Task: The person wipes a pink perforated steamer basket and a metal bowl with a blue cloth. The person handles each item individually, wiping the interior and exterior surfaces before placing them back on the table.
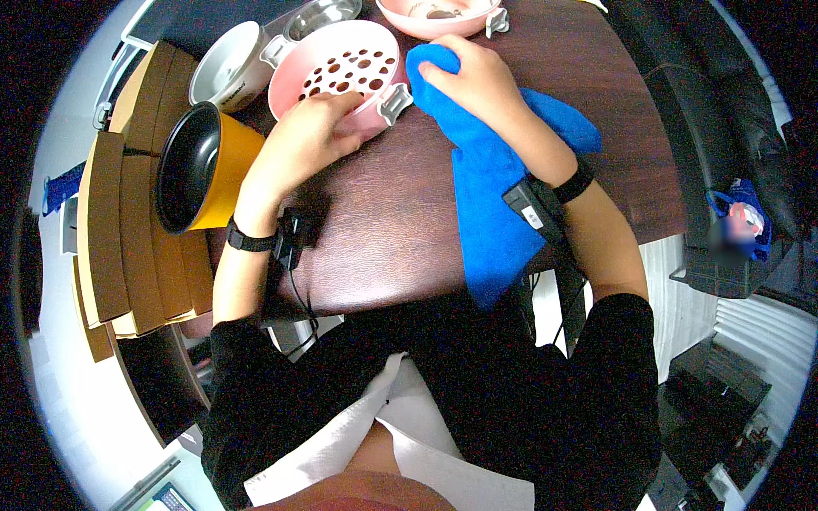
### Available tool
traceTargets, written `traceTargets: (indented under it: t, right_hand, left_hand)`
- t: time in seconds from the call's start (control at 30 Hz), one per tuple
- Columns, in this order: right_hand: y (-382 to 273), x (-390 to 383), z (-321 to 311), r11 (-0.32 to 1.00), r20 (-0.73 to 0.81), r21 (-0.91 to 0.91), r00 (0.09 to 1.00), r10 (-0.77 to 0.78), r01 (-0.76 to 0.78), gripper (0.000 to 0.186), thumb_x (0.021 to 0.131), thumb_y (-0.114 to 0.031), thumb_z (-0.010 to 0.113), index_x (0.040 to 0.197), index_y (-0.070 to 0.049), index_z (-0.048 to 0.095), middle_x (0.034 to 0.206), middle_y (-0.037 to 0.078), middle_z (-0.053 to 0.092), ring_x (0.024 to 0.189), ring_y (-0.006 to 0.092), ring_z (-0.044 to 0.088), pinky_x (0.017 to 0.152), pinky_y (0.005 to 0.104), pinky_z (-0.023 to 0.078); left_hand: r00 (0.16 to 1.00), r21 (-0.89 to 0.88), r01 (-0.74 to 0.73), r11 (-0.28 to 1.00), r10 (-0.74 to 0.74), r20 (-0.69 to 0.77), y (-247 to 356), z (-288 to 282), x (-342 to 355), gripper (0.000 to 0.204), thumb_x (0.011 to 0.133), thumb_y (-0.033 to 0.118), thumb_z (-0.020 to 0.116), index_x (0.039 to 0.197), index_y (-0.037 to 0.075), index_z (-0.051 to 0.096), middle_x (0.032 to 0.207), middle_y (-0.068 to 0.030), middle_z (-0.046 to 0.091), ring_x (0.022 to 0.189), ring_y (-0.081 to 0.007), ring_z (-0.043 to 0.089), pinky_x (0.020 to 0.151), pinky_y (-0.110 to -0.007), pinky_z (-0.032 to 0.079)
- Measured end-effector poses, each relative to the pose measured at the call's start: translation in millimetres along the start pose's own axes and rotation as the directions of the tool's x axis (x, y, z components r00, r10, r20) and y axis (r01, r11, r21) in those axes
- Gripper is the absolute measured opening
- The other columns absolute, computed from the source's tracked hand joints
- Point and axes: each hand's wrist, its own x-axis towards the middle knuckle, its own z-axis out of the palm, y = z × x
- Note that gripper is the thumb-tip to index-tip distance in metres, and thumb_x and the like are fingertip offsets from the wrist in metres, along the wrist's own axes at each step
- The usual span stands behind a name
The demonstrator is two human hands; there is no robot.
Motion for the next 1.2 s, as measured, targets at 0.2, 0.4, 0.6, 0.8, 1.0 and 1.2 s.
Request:
traceTargets:
  t: [0.2,0.4,0.6,0.8,1.0,1.2]
  right_hand:
    - [3,-1,5,0.974,0.242,0.227,0.97,-0.03,-0.026,0.037,0.081,-0.03,0.066,0.109,-0.006,0.064,0.095,0.012,0.069,0.087,0.0224,0.067,0.078,0.0345,0.052]
    - [-10,3,-11,0.871,0.558,0.399,0.83,0.017,-0.287,0.028,0.085,-0.017,0.059,0.11,-0.003,0.062,0.097,0.004,0.066,0.087,0.0115,0.061,0.078,0.0255,0.049]
    - [-58,-4,-37,0.583,0.49,0.566,0.806,0.331,-0.583,0.029,0.082,-0.019,0.057,0.105,-0.004,0.065,0.095,0.003,0.067,0.083,0.0104,0.061,0.077,0.024,0.049]
    - [-63,-10,-36,0.596,0.474,0.593,0.833,0.286,-0.542,0.031,0.082,-0.019,0.057,0.107,-0.003,0.064,0.096,0.004,0.067,0.083,0.01,0.061,0.076,0.0246,0.05]
    - [-23,2,-23,0.779,0.418,0.554,0.907,0.044,-0.293,0.031,0.082,-0.02,0.06,0.106,-0.001,0.063,0.095,0.005,0.066,0.085,0.0114,0.062,0.076,0.0259,0.05]
    - [-57,-2,-44,0.995,0.17,-0.087,0.985,-0.029,0.044,0.024,0.082,-0.014,0.068,0.102,-0.006,0.059,0.095,0.01,0.066,0.089,0.0192,0.066,0.076,0.031,0.051]
  left_hand:
    - [0.998,0.048,0.063,0.997,-0.062,-0.018,1,13,5,0.029,0.077,0.025,0.07,0.098,0.006,0.065,0.079,-0.0192,0.066,0.078,-0.0347,0.066,0.069,-0.043,0.051]
    - [0.995,0.06,0.093,0.994,-0.091,-0.049,6,11,3,0.033,0.075,0.032,0.073,0.096,0.008,0.067,0.077,-0.017,0.067,0.075,-0.033,0.067,0.069,-0.042,0.052]
    - [0.989,0.084,0.098,0.992,-0.088,-0.117,7,4,3,0.032,0.074,0.034,0.074,0.094,0.01,0.066,0.073,-0.0134,0.066,0.073,-0.0292,0.067,0.067,-0.04,0.052]
    - [0.99,0.068,0.084,0.994,-0.076,-0.115,12,5,3,0.032,0.074,0.029,0.074,0.097,0.011,0.062,0.076,-0.0086,0.066,0.072,-0.0268,0.067,0.066,-0.038,0.052]
    - [0.974,0.052,-0.063,0.997,0.073,-0.212,12,10,4,0.035,0.073,0.025,0.074,0.101,0.01,0.058,0.083,-0.0072,0.066,0.078,-0.0262,0.067,0.068,-0.038,0.052]
    - [0.991,0.114,0.003,0.994,0.012,-0.13,8,18,5,0.03,0.076,0.03,0.072,0.095,0.009,0.061,0.078,-0.0098,0.066,0.073,-0.0271,0.067,0.065,-0.038,0.052]
